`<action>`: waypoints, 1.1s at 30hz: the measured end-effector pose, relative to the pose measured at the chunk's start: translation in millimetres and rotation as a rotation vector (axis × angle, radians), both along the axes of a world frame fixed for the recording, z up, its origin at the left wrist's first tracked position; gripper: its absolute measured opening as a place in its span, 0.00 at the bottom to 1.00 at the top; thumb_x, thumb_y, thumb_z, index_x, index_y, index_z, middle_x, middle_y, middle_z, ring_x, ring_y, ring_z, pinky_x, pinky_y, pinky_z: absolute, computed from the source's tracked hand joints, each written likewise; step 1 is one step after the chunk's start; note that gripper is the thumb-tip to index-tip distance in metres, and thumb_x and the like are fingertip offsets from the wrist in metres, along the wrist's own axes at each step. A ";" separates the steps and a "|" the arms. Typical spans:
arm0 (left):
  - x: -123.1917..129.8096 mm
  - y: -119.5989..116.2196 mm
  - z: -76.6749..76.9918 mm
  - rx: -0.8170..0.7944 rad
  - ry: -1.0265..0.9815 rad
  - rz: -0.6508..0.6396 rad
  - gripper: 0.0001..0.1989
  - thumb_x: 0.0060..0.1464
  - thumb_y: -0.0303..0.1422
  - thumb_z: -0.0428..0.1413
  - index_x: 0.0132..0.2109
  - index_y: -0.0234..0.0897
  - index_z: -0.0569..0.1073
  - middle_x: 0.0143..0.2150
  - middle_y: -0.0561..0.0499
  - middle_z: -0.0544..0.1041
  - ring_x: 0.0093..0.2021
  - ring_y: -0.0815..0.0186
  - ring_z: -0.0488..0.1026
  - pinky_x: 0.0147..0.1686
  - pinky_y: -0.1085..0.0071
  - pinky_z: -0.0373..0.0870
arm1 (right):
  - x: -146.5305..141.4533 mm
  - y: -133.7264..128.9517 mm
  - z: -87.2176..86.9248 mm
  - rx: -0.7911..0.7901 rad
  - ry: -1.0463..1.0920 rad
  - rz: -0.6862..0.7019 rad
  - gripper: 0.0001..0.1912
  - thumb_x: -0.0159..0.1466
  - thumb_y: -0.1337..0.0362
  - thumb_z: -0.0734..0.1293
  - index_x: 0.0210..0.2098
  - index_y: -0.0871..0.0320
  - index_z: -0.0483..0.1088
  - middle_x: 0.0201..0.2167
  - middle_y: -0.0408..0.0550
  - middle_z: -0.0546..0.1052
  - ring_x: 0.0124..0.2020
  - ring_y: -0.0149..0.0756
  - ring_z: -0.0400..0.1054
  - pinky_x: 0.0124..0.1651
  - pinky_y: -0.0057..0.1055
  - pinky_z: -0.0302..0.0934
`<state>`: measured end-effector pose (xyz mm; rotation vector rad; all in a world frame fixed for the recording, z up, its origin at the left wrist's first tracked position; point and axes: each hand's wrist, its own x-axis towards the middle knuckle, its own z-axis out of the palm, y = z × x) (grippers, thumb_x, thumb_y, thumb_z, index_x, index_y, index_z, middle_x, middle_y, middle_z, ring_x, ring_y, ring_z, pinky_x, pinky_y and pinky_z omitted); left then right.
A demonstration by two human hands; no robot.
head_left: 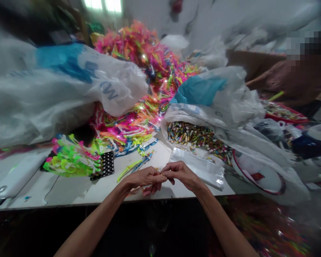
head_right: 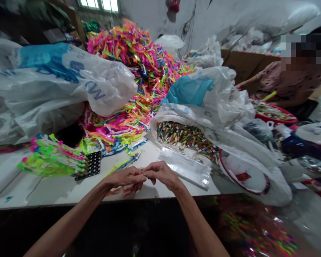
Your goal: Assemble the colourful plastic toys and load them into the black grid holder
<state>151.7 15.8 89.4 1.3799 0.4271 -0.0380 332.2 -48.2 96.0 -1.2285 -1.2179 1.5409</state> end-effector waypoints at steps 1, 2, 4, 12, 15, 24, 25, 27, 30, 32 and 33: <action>0.3 -0.5 -0.8 -0.006 0.001 0.007 0.24 0.51 0.50 0.52 0.24 0.31 0.70 0.16 0.54 0.67 0.12 0.74 0.60 0.14 0.76 0.55 | -0.3 -0.9 -0.1 0.000 -0.013 -0.003 0.11 0.53 0.60 0.71 0.28 0.64 0.76 0.19 0.44 0.71 0.19 0.25 0.58 0.22 0.24 0.50; 0.5 -0.9 -2.0 -0.015 0.007 0.006 0.24 0.51 0.50 0.53 0.24 0.31 0.70 0.16 0.54 0.67 0.12 0.74 0.60 0.13 0.76 0.54 | -0.7 -1.8 -0.2 -0.004 -0.023 -0.004 0.11 0.53 0.60 0.71 0.28 0.64 0.76 0.19 0.44 0.71 0.19 0.25 0.58 0.22 0.24 0.50; 0.3 -1.1 -4.8 -0.031 0.032 -0.010 0.24 0.50 0.51 0.53 0.24 0.32 0.70 0.15 0.54 0.66 0.12 0.74 0.60 0.12 0.76 0.53 | -1.4 -3.4 -0.2 -0.012 -0.030 -0.005 0.11 0.53 0.60 0.71 0.27 0.64 0.76 0.19 0.45 0.71 0.19 0.26 0.58 0.22 0.24 0.50; -1.8 7.0 0.9 0.379 0.081 0.165 0.19 0.51 0.48 0.53 0.32 0.33 0.71 0.25 0.55 0.69 0.21 0.73 0.66 0.23 0.76 0.61 | 2.1 -0.1 -6.0 0.017 -0.132 -0.108 0.10 0.54 0.61 0.70 0.29 0.63 0.75 0.16 0.42 0.70 0.19 0.26 0.58 0.24 0.26 0.50; -2.6 11.3 5.2 0.546 0.106 0.196 0.20 0.54 0.47 0.49 0.30 0.34 0.69 0.24 0.55 0.68 0.24 0.72 0.65 0.23 0.77 0.58 | 0.8 3.1 -8.2 0.026 -0.084 -0.165 0.10 0.54 0.61 0.69 0.29 0.63 0.75 0.14 0.41 0.68 0.19 0.26 0.58 0.25 0.26 0.50; -2.7 28.1 2.2 0.736 0.198 0.083 0.20 0.54 0.45 0.47 0.22 0.35 0.63 0.19 0.57 0.59 0.22 0.72 0.57 0.23 0.73 0.51 | -3.9 16.0 -27.5 0.035 -0.096 -0.146 0.16 0.53 0.56 0.69 0.35 0.62 0.75 0.22 0.44 0.73 0.21 0.30 0.64 0.27 0.27 0.59; -3.5 31.7 1.2 0.852 0.251 0.079 0.20 0.54 0.45 0.47 0.22 0.35 0.64 0.19 0.57 0.60 0.22 0.71 0.58 0.25 0.72 0.52 | 7.0 21.6 -28.5 0.061 -0.238 -0.178 0.17 0.54 0.56 0.69 0.38 0.62 0.74 0.25 0.46 0.74 0.24 0.31 0.66 0.29 0.28 0.60; -5.5 39.6 0.0 1.070 0.348 0.078 0.18 0.52 0.46 0.50 0.25 0.35 0.69 0.23 0.54 0.67 0.27 0.67 0.64 0.32 0.69 0.55 | 39.1 34.0 -26.9 0.119 -0.653 -0.329 0.17 0.56 0.58 0.67 0.42 0.60 0.73 0.32 0.48 0.76 0.30 0.35 0.69 0.34 0.29 0.62; -5.2 54.1 -2.4 1.252 0.420 0.179 0.16 0.51 0.45 0.52 0.36 0.37 0.74 0.38 0.47 0.74 0.41 0.56 0.68 0.43 0.62 0.56 | 96.5 50.7 -20.5 0.045 -1.181 -0.577 0.12 0.58 0.64 0.64 0.40 0.59 0.74 0.37 0.51 0.77 0.40 0.39 0.69 0.42 0.31 0.60; 1.1 66.3 -7.3 1.290 0.458 0.306 0.16 0.53 0.43 0.50 0.40 0.37 0.74 0.43 0.45 0.73 0.46 0.54 0.68 0.45 0.60 0.57 | 125.4 58.1 -19.2 -0.028 -1.258 -0.609 0.11 0.57 0.66 0.63 0.37 0.60 0.75 0.34 0.51 0.77 0.40 0.42 0.70 0.41 0.30 0.60; 6.5 73.0 -11.2 1.308 0.481 0.351 0.15 0.54 0.42 0.49 0.41 0.37 0.73 0.43 0.45 0.73 0.46 0.55 0.68 0.45 0.60 0.57 | 134.6 60.7 -20.3 -0.053 -1.261 -0.599 0.11 0.56 0.67 0.63 0.35 0.59 0.76 0.32 0.51 0.77 0.39 0.42 0.70 0.39 0.30 0.60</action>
